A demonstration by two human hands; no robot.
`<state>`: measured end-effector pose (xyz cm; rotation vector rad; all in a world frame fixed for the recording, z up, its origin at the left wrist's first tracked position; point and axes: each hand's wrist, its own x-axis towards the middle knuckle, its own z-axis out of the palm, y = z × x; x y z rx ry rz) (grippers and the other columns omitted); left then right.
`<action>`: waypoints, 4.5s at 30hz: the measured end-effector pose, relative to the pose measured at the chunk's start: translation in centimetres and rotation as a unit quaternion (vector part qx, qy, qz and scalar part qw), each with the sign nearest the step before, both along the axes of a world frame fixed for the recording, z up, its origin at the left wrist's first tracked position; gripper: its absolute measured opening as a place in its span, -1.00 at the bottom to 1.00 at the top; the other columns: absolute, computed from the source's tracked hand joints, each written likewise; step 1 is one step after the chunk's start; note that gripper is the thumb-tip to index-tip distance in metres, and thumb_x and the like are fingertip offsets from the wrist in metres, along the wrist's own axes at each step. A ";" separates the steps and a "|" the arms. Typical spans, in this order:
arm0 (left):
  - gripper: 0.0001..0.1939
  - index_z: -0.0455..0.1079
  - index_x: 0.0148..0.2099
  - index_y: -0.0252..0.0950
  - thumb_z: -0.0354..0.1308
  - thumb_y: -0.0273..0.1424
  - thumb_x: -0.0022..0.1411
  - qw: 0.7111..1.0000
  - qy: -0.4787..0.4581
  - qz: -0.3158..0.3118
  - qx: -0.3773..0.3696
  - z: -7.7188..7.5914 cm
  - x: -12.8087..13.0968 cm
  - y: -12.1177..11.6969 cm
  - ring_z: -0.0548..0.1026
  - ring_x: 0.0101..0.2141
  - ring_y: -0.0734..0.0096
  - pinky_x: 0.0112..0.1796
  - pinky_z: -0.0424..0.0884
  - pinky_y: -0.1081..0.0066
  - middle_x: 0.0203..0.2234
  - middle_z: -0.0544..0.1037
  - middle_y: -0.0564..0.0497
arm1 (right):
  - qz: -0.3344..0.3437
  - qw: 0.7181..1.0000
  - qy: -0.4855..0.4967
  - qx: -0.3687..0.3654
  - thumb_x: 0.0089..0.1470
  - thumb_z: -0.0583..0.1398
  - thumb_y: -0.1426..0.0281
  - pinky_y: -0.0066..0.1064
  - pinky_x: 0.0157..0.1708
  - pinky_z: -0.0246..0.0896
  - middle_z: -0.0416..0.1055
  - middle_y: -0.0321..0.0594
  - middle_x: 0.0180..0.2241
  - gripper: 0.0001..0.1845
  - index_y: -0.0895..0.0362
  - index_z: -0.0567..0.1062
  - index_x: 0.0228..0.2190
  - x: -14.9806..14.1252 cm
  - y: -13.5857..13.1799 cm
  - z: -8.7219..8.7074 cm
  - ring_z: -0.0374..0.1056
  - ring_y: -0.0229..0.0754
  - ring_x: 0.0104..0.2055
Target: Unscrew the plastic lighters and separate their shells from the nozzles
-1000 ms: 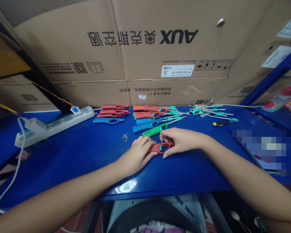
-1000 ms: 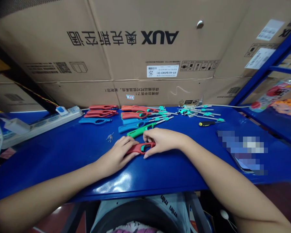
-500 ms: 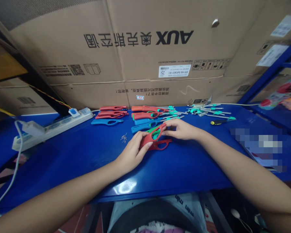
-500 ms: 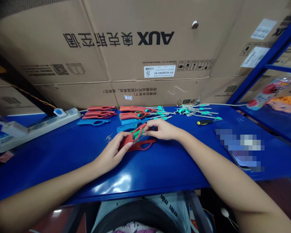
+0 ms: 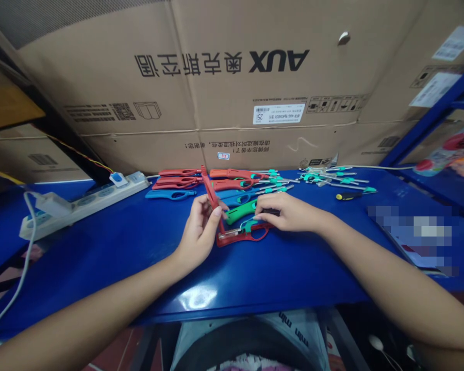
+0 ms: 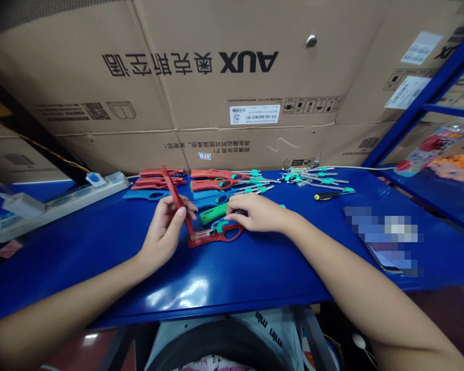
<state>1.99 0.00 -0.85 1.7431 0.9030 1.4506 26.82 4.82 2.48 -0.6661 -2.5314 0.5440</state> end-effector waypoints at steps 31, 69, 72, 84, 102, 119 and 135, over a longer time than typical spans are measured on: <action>-0.54 0.48 -0.07 -0.30 0.38 -0.09 0.12 0.954 -0.038 -0.112 -0.275 1.7 1.2 -0.3 0.48 -0.39 0.44 -0.34 0.39 0.44 -0.37 0.57 0.02 | -0.014 0.927 0.163 -0.336 0.11 0.30 0.09 -0.49 -0.60 0.03 0.40 -0.30 -0.34 -0.65 0.13 0.46 -0.37 -0.7 -0.5 0.8 0.12 -0.41 -0.56; -0.72 0.52 -0.03 -0.23 0.27 -0.37 0.19 0.849 0.517 -0.109 -0.001 2.7 -2.1 0.8 0.52 -0.13 0.13 -0.12 0.41 0.30 -0.16 0.57 -0.09 | 0.068 0.931 -0.260 -0.247 0.06 0.36 0.26 -0.52 -0.49 0.10 0.35 -0.43 -0.51 -0.77 0.11 0.51 -0.29 0.2 -2.2 2.1 0.26 -0.35 -0.50; -0.70 0.53 -0.03 -0.23 0.28 -0.42 0.15 0.838 0.530 -0.133 -0.003 3.4 -2.4 0.6 0.52 -0.16 0.16 -0.15 0.39 0.33 -0.18 0.56 -0.07 | -0.054 0.938 -0.247 -0.236 0.09 0.31 0.16 -0.49 -0.40 0.21 0.45 -0.34 -0.43 -0.72 0.10 0.51 -0.26 3.9 0.4 3.0 0.34 -0.28 -0.40; -0.75 0.54 -0.17 -0.23 0.21 -0.20 0.20 0.865 0.492 -0.101 0.001 7.8 -7.0 2.9 0.49 -0.37 0.28 -0.34 0.36 0.40 -0.33 0.56 -0.03 | -0.614 0.761 -0.210 -0.010 0.05 0.24 0.31 0.06 -0.10 0.31 0.42 0.39 -0.03 -0.40 0.35 0.37 0.08 14.6 6.6 1.0 0.39 0.35 0.03; -0.35 0.42 0.14 -0.35 0.13 -0.09 0.08 0.822 0.563 0.013 -0.088 5.4 -17.6 13.6 0.54 -0.01 0.06 0.01 0.41 0.27 0.07 0.56 -0.17 | -0.091 0.976 -0.196 -0.032 0.17 0.27 0.13 -0.18 -0.08 0.29 0.36 -0.05 -0.03 -0.60 0.13 0.43 -0.08 0.5 1.2 -0.6 0.33 0.02 -0.03; -0.64 0.38 0.15 -0.26 0.11 -0.23 0.38 0.836 0.533 -0.055 0.116 3.4 -1.6 0.0 0.47 -0.03 0.10 0.00 0.45 0.16 -0.03 0.52 -0.14 | -0.119 0.962 -0.237 -0.060 0.03 0.39 0.16 -0.30 -0.18 0.21 0.41 -0.08 -0.17 -0.56 0.16 0.40 -0.21 -0.7 -1.4 0.5 0.33 0.00 -0.12; -0.76 0.37 0.09 -0.27 0.10 -0.34 0.43 0.926 0.358 -0.103 0.052 -1.6 0.6 0.7 0.41 -0.01 0.19 0.07 0.40 0.17 -0.06 0.43 -0.11 | -0.090 0.953 -0.163 -0.240 -0.08 0.42 0.11 -0.41 -0.40 0.15 0.45 -0.28 -0.37 -0.54 0.15 0.52 -0.25 0.7 0.4 0.6 0.32 -0.21 -0.36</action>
